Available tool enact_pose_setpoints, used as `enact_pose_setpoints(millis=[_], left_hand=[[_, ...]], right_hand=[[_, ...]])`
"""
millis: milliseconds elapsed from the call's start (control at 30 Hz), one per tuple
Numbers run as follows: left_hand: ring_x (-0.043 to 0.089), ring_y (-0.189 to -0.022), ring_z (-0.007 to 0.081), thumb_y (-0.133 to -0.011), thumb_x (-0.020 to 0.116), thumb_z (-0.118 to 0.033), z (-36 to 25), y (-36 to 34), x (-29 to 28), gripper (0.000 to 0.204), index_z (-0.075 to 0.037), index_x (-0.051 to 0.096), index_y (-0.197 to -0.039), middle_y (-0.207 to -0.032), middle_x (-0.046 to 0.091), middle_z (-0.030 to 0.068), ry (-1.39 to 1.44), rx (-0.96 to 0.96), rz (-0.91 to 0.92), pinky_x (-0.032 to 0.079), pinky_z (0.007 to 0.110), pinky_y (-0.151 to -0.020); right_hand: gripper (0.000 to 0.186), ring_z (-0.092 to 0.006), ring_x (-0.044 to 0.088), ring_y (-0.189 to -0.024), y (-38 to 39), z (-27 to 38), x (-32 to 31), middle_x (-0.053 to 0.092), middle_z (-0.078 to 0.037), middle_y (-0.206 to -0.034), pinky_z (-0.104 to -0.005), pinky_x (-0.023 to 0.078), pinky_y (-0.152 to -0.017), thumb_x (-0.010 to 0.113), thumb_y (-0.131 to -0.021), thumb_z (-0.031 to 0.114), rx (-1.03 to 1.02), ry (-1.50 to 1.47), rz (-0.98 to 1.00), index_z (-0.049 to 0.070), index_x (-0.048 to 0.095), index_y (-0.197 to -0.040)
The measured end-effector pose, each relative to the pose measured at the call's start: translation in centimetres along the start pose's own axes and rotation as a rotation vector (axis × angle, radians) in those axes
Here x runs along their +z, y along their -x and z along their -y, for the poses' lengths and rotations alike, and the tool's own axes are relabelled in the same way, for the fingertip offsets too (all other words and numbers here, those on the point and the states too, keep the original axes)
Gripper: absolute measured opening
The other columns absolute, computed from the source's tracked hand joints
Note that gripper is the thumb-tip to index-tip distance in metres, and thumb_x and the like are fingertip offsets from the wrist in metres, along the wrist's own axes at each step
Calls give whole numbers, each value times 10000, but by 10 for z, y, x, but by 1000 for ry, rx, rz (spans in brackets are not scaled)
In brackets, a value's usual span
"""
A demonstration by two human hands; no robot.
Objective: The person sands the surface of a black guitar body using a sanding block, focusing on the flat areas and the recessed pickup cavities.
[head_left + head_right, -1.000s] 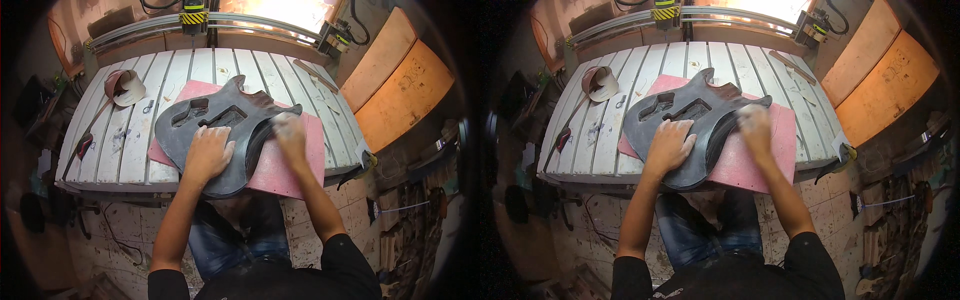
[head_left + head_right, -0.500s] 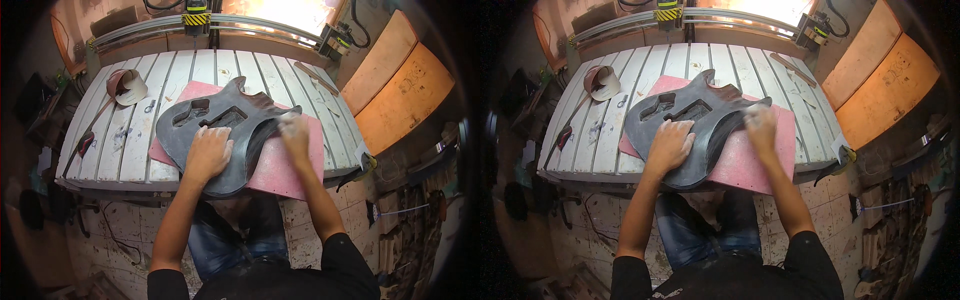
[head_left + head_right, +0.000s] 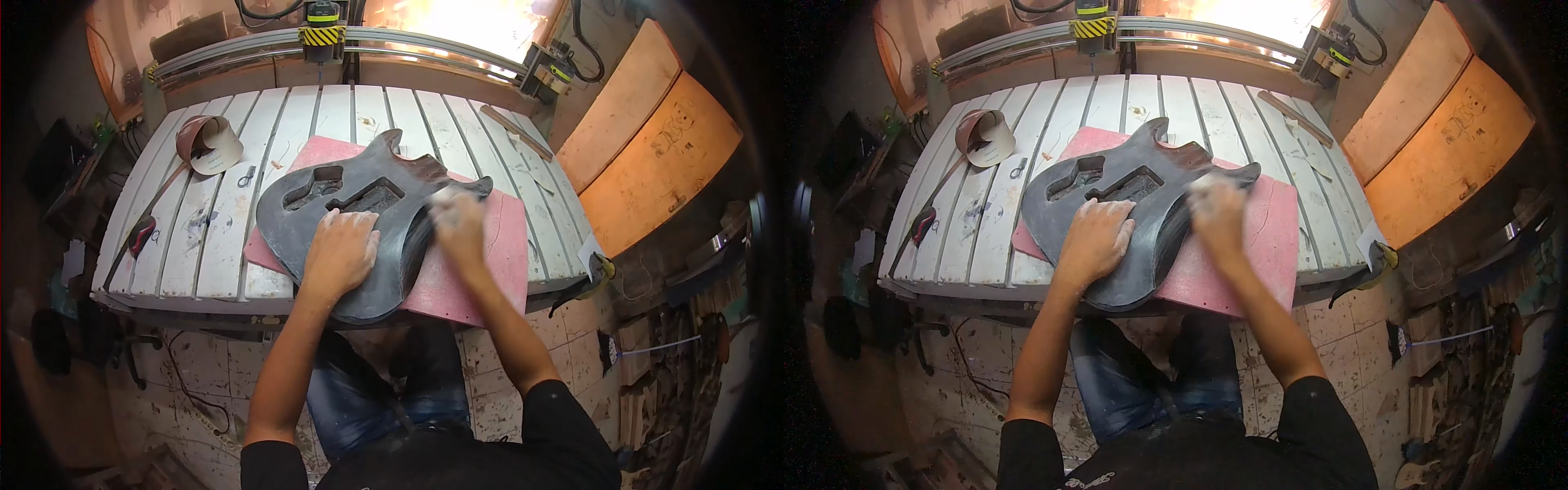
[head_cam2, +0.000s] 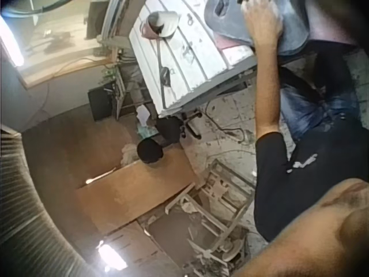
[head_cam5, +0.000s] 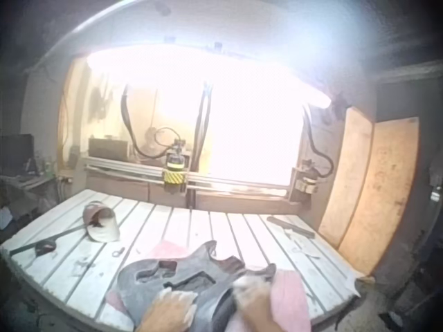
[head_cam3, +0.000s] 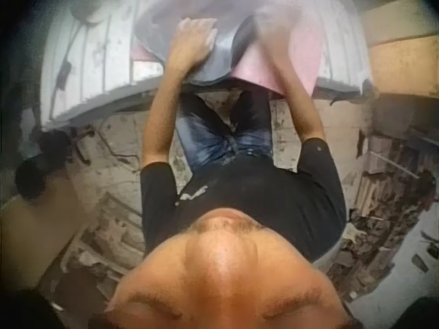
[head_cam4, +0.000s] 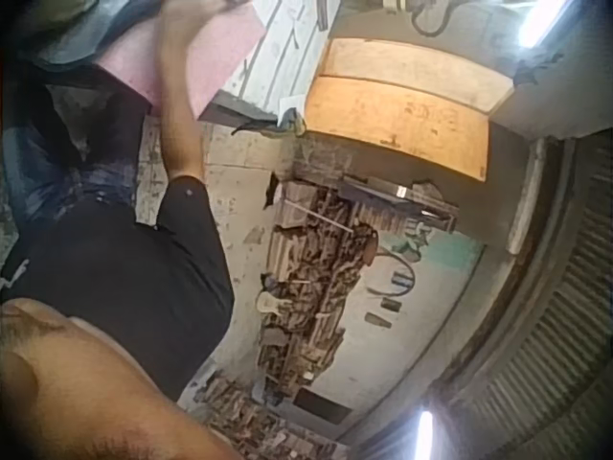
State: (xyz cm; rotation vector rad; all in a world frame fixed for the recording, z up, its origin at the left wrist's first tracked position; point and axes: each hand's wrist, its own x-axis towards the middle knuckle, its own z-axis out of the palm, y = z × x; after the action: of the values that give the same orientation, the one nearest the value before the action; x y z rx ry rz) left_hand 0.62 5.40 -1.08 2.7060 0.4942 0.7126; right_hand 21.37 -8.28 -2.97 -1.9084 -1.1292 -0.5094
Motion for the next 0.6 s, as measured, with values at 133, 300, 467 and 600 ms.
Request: enact_pose_setpoints(millis=[133,300,467,600], left_hand=[[607,-1281,347,-1046,571,-239,12,7,-4,359,-47,647,-1339,-1306,699,164,-21,-6,-18,381,530,-1169],[614,-1266,341,-1046,568,-229,0,-1,-3,346,-47,653,-1328,-1297,702,160,8,2,6,386,523,-1159],[620,-1258,335,-1044,573,-229,5,1,3,337,-55,663,-1317,-1282,708,152,-5,14,-42,386,511,-1162],[619,-1260,325,-1042,580,-236,11,4,-3,336,-59,668,-1314,-1271,714,148,-2,-15,-26,387,506,-1164]], right_hand=[[183,-380,612,-1154,37,66,-21,684,-206,-1251,-487,451,-1030,796,-874,179,-239,-407,375,54,718,-982],[143,-346,603,-1098,-24,-20,-11,682,-172,-1171,-487,444,-961,751,-925,207,0,39,67,77,739,-982],[162,-345,572,-1097,-16,-16,-4,664,-167,-1192,-494,426,-965,740,-928,196,113,23,91,71,721,-1032],[209,-383,623,-1149,44,57,-25,677,-208,-1257,-475,461,-993,800,-864,181,-243,-326,302,45,702,-989]])
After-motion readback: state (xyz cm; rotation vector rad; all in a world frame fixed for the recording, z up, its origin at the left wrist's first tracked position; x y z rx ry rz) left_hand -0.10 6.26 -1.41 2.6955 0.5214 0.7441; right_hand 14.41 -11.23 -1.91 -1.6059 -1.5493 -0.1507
